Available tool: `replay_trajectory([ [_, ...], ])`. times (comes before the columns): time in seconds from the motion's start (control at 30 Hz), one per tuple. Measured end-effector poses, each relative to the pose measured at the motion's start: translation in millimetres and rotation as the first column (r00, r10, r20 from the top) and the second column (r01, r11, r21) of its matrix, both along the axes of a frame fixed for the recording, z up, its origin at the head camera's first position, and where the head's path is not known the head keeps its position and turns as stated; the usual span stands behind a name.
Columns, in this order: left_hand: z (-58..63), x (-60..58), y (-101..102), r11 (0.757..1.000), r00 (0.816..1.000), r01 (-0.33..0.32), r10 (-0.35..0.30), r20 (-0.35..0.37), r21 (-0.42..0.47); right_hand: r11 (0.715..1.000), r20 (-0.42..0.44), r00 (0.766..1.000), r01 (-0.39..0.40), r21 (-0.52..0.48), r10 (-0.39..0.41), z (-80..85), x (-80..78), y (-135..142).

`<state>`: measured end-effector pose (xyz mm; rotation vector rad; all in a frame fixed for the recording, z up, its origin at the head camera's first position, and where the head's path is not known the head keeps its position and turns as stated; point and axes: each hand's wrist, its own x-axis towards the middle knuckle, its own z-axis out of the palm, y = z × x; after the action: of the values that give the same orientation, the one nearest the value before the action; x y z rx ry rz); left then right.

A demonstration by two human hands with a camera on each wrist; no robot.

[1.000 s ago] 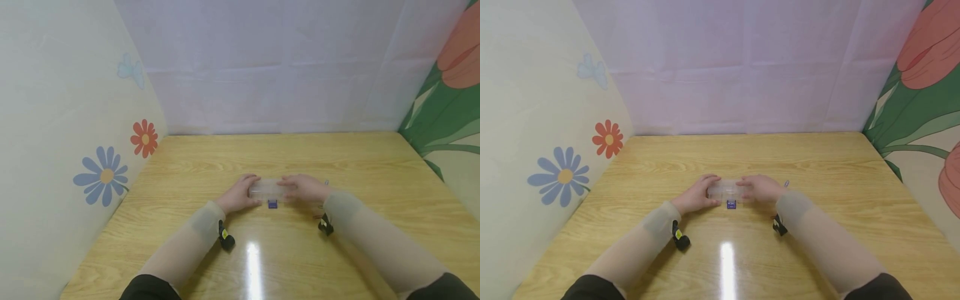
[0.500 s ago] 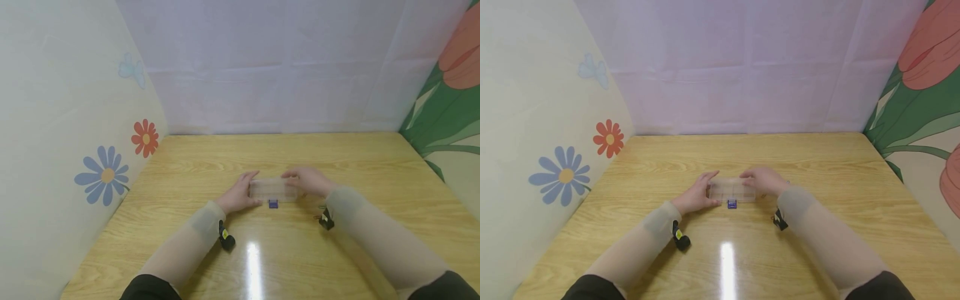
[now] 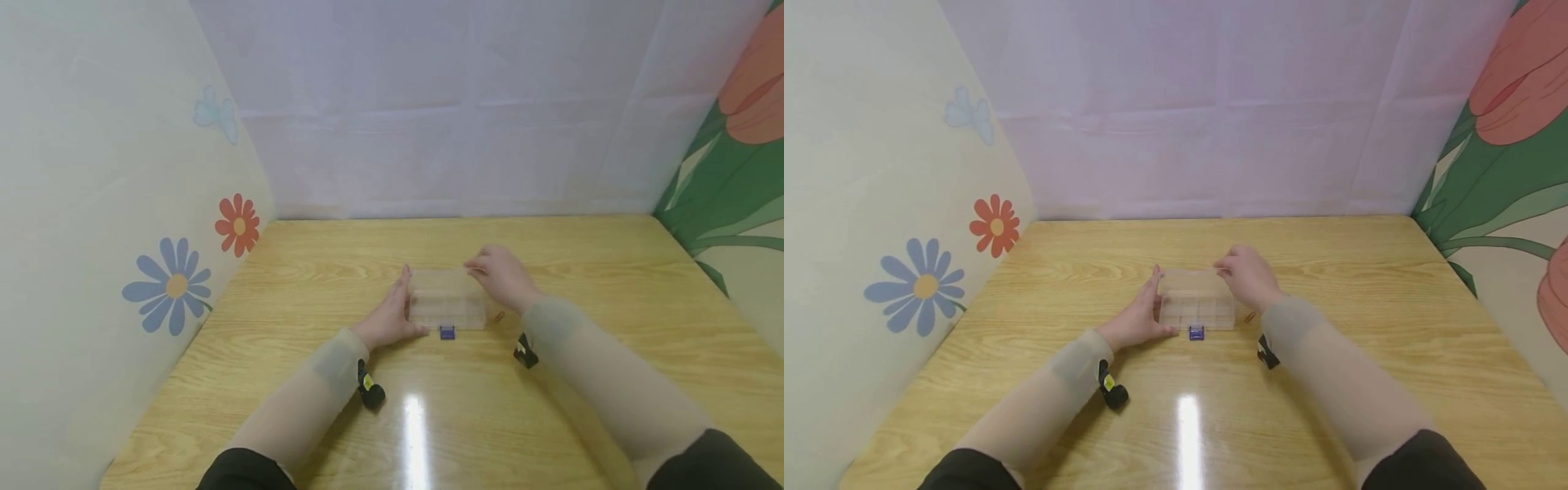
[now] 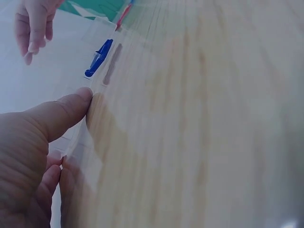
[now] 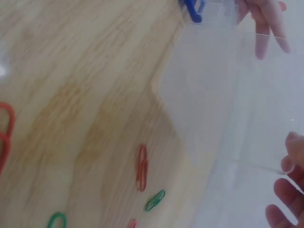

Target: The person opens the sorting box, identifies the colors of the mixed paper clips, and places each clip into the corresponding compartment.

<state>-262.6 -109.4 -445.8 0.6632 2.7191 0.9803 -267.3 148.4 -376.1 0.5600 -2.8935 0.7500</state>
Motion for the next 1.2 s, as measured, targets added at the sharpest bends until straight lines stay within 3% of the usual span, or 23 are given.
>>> replay_trajectory([
  [0.1, 0.3, 0.1, 0, 1.0, 1.0, 0.002, -0.002, -0.004, 0.006, 1.0, -0.032, 0.999, 0.017, 0.003, -0.017, 0.0, -2.8, -1],
  [0.23, 0.2, -0.8, 0, 1.0, 0.999, 0.019, -0.019, -0.042, 0.013, 0.999, -0.002, 0.999, 0.048, -0.022, -0.048, 0.7, -4.8, -2],
  [0.43, -1.3, -2.5, 0, 0.999, 0.996, 0.041, -0.042, -0.08, -0.004, 0.997, 0.025, 0.997, 0.073, 0.028, -0.073, -2.4, -10.5, -3],
  [0.83, -1.0, -0.9, 1, 0.998, 0.998, 0.049, -0.05, -0.036, -0.035, 0.996, 0.176, 0.981, 0.087, -0.019, -0.083, -10.3, -22.2, -4],
  [1.2, -3.1, -1.3, -1, 0.999, 1.0, 0.018, -0.019, -0.021, -0.041, 0.998, 0.321, 0.946, 0.061, -0.013, -0.054, -19.0, -23.5, -5],
])
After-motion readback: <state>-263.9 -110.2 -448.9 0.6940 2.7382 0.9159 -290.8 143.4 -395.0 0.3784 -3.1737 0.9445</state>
